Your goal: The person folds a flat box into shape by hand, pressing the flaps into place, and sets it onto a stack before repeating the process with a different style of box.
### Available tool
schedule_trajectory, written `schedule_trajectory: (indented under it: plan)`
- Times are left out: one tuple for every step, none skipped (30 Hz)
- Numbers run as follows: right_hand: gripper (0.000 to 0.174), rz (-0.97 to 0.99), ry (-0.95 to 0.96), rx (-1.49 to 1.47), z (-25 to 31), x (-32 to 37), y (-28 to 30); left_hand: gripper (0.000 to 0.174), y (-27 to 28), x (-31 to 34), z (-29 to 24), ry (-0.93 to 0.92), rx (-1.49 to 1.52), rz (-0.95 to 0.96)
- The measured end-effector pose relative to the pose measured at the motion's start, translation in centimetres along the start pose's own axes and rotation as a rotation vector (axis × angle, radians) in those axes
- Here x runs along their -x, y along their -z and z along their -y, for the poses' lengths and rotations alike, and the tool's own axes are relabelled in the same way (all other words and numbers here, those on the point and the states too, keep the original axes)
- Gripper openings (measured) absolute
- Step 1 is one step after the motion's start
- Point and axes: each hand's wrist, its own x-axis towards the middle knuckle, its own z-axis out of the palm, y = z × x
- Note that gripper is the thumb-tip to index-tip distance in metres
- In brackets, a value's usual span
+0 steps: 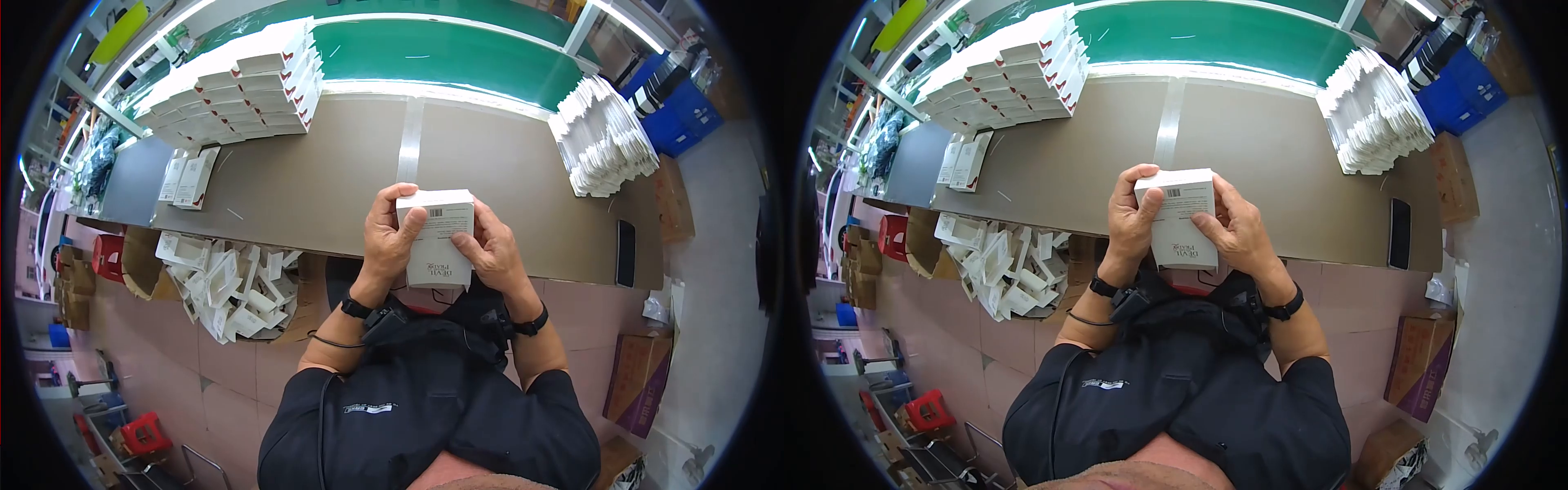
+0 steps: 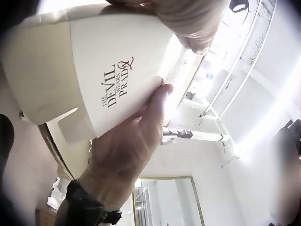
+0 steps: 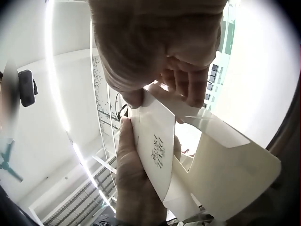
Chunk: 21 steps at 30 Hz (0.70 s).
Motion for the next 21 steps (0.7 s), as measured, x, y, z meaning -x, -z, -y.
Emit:
schedule_trajectory:
  plan:
    - [0.067,0.006,0.002,0.0,0.0,0.0,0.0,0.045,0.1,0.0,0.0,0.003,0.006,-0.015]
    - [0.066,0.018,-0.007,0.038,0.1,0.0,0.1,0.045,0.2,0.0,0.0,-0.002,0.004,-0.019]
    - [0.066,0.027,-0.016,0.076,0.2,0.0,0.1,0.044,0.5,-0.1,0.0,0.003,0.034,-0.059]
    - [0.065,0.037,-0.026,0.113,0.3,0.0,0.0,0.043,0.7,-0.1,0.0,0.009,0.064,-0.098]
    - [0.065,0.04,-0.022,0.112,0.3,0.1,-0.1,0.043,0.9,-0.1,0.1,0.013,0.095,-0.137]
    - [0.064,0.051,-0.015,0.132,0.3,0.1,-0.3,0.043,1.1,-0.2,0.3,0.009,0.093,-0.139]
    - [0.063,0.062,-0.008,0.152,0.3,0.2,-0.4,0.042,1.2,-0.2,0.5,-0.003,0.081,-0.145]
    - [0.062,0.074,-0.001,0.173,0.3,0.1,-0.5,0.041,1.3,-0.2,0.8,-0.015,0.069,-0.15]
    - [0.062,0.075,0.0,0.173,0.4,0.0,-0.5,0.041,1.2,-0.2,0.8,-0.024,0.058,-0.154]
    - [0.062,0.072,-0.003,0.18,0.5,-0.1,-0.5,0.041,1.3,-0.3,0.7,-0.023,0.059,-0.152]
    - [0.061,0.065,-0.009,0.187,0.6,-0.2,-0.5,0.041,1.5,-0.4,0.7,-0.012,0.066,-0.157]
    - [0.06,0.057,-0.018,0.195,0.7,-0.2,-0.3,0.04,1.6,-0.4,0.7,0.001,0.075,-0.162]
    - [0.06,0.05,-0.027,0.2,1.0,-0.1,-0.1,0.04,1.7,-0.4,0.7,0.015,0.086,-0.167]
    - [0.058,0.078,-0.061,0.212,1.5,-0.2,0.0,0.04,1.7,-0.4,0.7,0.024,0.093,-0.163]
    - [0.056,0.107,-0.091,0.222,1.9,-0.3,0.1,0.04,1.8,-0.5,0.7,0.039,0.116,-0.182]
    - [0.055,0.136,-0.121,0.229,2.1,-0.4,0.1,0.04,2.0,-0.6,0.6,0.054,0.136,-0.202]
    - [0.055,0.132,-0.125,0.229,2.0,-0.4,0.1,0.04,2.2,-0.6,0.6,0.068,0.154,-0.222]
    - [0.053,0.131,-0.104,0.265,1.9,-0.4,0.2,0.04,2.4,-0.7,0.7,0.071,0.155,-0.22]
    - [0.052,0.13,-0.083,0.301,1.8,-0.5,0.2,0.04,2.5,-0.7,1.0,0.069,0.163,-0.207]
    - [0.051,0.128,-0.063,0.336,1.7,-0.5,0.3,0.04,2.6,-0.8,1.2,0.068,0.171,-0.193]
    - [0.051,0.123,-0.067,0.337,1.6,-0.5,0.5,0.041,2.8,-0.8,1.3,0.068,0.178,-0.179]
